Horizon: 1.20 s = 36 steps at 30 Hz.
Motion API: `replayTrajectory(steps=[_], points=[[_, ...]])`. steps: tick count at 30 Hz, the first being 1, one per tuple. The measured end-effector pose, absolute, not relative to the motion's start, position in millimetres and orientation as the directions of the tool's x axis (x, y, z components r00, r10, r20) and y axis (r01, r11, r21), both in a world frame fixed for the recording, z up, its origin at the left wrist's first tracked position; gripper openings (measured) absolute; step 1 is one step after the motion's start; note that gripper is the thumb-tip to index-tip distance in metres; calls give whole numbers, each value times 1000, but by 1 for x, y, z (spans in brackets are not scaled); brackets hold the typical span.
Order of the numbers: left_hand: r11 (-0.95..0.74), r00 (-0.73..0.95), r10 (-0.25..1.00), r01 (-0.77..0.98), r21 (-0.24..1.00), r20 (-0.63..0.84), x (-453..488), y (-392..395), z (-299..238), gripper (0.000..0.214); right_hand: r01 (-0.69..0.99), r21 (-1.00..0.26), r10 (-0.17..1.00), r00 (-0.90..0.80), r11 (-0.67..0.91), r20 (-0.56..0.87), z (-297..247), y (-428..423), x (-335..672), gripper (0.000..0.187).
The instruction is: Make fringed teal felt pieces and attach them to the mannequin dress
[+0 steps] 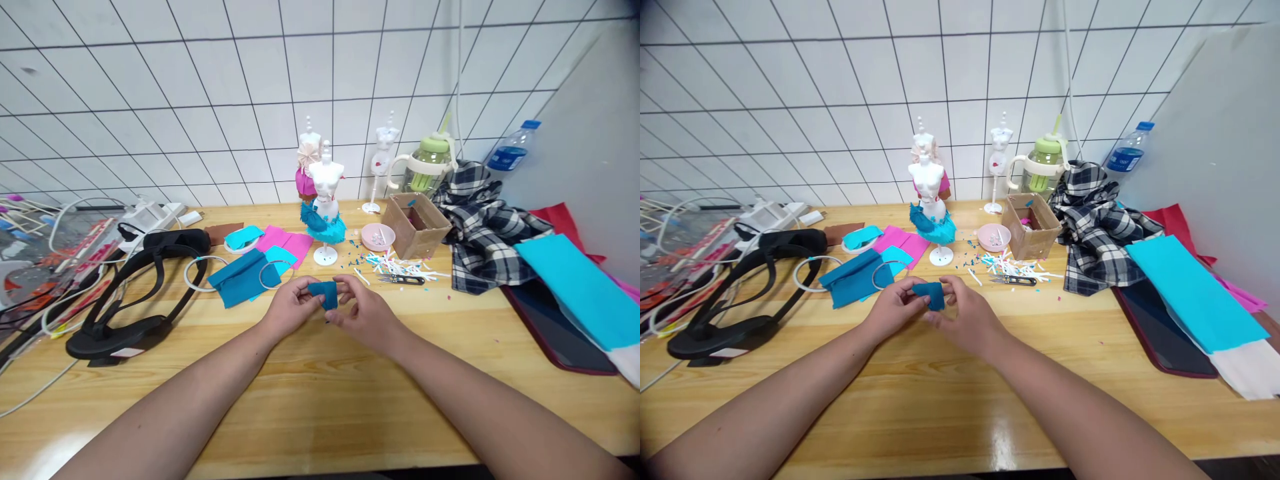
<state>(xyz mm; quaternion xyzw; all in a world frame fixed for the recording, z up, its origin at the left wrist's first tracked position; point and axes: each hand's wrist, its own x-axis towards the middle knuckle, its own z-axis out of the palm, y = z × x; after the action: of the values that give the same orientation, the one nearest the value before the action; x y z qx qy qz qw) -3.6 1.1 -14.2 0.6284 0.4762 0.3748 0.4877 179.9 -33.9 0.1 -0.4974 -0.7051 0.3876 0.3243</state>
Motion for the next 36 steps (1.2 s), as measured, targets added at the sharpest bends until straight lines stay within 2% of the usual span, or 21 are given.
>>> replayTrajectory(steps=[2,5,7,9,12,17,21,23,27,31,36], points=[[-138,331,943,262,955,45,-2,-4,-12,16,456,-875,967,-252,161,46,-3,-36,173,62],[-224,368,924,311,924,100,0,-11,-11,10,479,-864,973,-224,156,51,-4,-34,174,47],[-213,367,926,313,925,89,0,-12,-11,10,443,-884,970,-240,147,41,-6,-30,180,33],[-157,352,935,277,948,52,0,-10,-13,12,404,-904,970,-240,137,40,-8,-24,189,26],[-66,298,954,169,983,13,-1,-6,-15,18,368,-923,979,-198,107,35,-10,-17,200,34],[46,284,957,58,997,-61,-1,-3,-16,27,201,-979,972,-223,-30,-76,-7,-16,200,32],[13,302,953,72,997,-34,-2,-5,-15,24,273,-962,976,-206,-7,-66,-7,-19,194,50],[9,302,953,69,998,-30,-3,-5,-16,23,242,-970,980,-187,-17,-64,-8,-18,195,47],[-3,282,959,51,999,-12,-4,-3,-17,21,45,-985,974,-146,-167,-172,-4,-10,207,38],[7,266,964,24,1000,-13,-8,-2,-19,20,-30,-977,974,-95,-211,-208,5,-6,217,32],[98,326,945,-268,958,-5,-13,-3,-20,31,-58,-968,957,-172,-246,-233,10,-12,215,32]])
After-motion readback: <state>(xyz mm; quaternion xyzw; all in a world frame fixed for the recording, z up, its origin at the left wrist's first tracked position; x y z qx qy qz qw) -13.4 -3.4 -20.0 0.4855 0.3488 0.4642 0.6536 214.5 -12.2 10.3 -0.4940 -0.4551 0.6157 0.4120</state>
